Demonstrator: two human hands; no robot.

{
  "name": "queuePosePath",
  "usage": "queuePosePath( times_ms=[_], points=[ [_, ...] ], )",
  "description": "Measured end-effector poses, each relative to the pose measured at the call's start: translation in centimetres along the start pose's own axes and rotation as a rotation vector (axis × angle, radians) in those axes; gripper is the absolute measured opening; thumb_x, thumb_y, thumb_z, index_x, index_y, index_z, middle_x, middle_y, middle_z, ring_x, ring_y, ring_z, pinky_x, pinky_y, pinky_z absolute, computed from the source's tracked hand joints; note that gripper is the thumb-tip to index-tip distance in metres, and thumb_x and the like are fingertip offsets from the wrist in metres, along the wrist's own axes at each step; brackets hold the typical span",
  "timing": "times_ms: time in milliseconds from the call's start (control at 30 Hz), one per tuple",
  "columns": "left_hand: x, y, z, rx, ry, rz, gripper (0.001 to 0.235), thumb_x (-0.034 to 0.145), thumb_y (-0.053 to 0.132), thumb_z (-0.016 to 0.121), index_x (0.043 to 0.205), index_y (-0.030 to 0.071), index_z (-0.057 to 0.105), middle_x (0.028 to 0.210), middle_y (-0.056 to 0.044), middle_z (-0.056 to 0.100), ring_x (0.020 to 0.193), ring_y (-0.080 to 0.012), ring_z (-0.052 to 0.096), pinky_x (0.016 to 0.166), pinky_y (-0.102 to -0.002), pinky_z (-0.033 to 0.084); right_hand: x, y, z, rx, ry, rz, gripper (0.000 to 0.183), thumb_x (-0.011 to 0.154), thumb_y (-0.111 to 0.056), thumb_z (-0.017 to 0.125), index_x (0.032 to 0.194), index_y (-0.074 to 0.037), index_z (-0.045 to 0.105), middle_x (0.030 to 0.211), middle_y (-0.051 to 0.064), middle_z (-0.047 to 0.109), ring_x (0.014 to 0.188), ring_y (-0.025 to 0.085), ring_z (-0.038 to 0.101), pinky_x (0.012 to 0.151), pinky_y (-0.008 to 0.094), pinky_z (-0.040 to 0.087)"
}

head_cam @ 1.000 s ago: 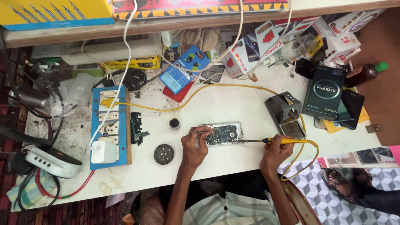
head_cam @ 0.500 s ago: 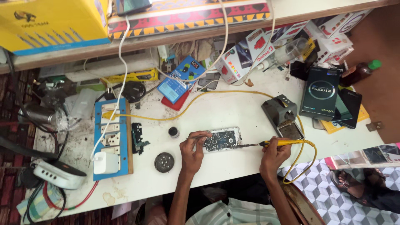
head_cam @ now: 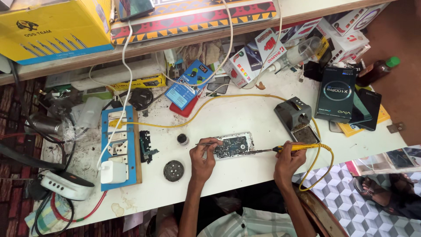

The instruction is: The person uses a soldering iron to work on a small circuit board placed on a white workbench. They hold the board steady with one hand while applying the soldering iron with the other, focusing on specific points on the board.

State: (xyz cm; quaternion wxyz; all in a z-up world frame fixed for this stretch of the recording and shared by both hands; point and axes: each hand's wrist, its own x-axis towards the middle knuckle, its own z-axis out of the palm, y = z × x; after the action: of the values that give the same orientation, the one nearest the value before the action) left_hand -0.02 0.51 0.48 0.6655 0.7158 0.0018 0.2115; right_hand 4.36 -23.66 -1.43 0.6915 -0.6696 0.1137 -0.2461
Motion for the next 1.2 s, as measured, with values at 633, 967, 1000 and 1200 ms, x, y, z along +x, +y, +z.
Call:
queuePosePath(
  times_ms=[633, 967, 1000, 1200],
  points=[
    [0.0, 0.1, 0.1, 0.026, 0.005, 0.034, 0.015, 0.098, -0.006, 0.057, 0.108, -0.003, 0.067, 0.099, -0.013, 0.078, 0.094, -0.0201, 0.078, 0.086, -0.032, 0.063, 0.5, 0.7, -0.2, 0.09, 0.056, 0.119, 0.009, 0.107, -0.012, 0.053, 0.105, -0.005, 0.047, 0.078, 0.004, 0.053, 0.055, 0.01, 0.051, 0.049, 0.025, 0.042],
    [-0.1, 0.3, -0.1, 0.012, -0.008, 0.007, 0.014, 0.099, -0.005, 0.057, 0.109, -0.002, 0.066, 0.097, -0.013, 0.079, 0.093, -0.0211, 0.079, 0.085, -0.032, 0.062, 0.0, 0.6, -0.2, 0.052, -0.025, 0.041, 0.013, 0.108, -0.01, 0.054, 0.103, -0.003, 0.046, 0.077, 0.005, 0.053, 0.056, 0.01, 0.051, 0.052, 0.025, 0.045],
    [-0.1, 0.3, -0.1, 0.016, -0.006, 0.02, 0.014, 0.099, -0.005, 0.057, 0.109, -0.002, 0.066, 0.097, -0.013, 0.079, 0.094, -0.0209, 0.079, 0.085, -0.032, 0.062, 0.0, 0.6, -0.1, 0.067, -0.029, 0.038, 0.013, 0.108, -0.011, 0.054, 0.103, -0.003, 0.045, 0.077, 0.005, 0.053, 0.056, 0.01, 0.051, 0.052, 0.025, 0.044],
    [-0.3, 0.2, -0.1, 0.008, -0.011, 0.031, 0.014, 0.099, -0.006, 0.056, 0.107, -0.003, 0.067, 0.101, -0.013, 0.078, 0.095, -0.0205, 0.078, 0.087, -0.033, 0.063, -0.1, 0.7, -0.1, 0.064, -0.022, 0.044, 0.012, 0.107, -0.01, 0.054, 0.103, -0.003, 0.046, 0.077, 0.004, 0.054, 0.055, 0.01, 0.051, 0.051, 0.025, 0.043]
  ],
)
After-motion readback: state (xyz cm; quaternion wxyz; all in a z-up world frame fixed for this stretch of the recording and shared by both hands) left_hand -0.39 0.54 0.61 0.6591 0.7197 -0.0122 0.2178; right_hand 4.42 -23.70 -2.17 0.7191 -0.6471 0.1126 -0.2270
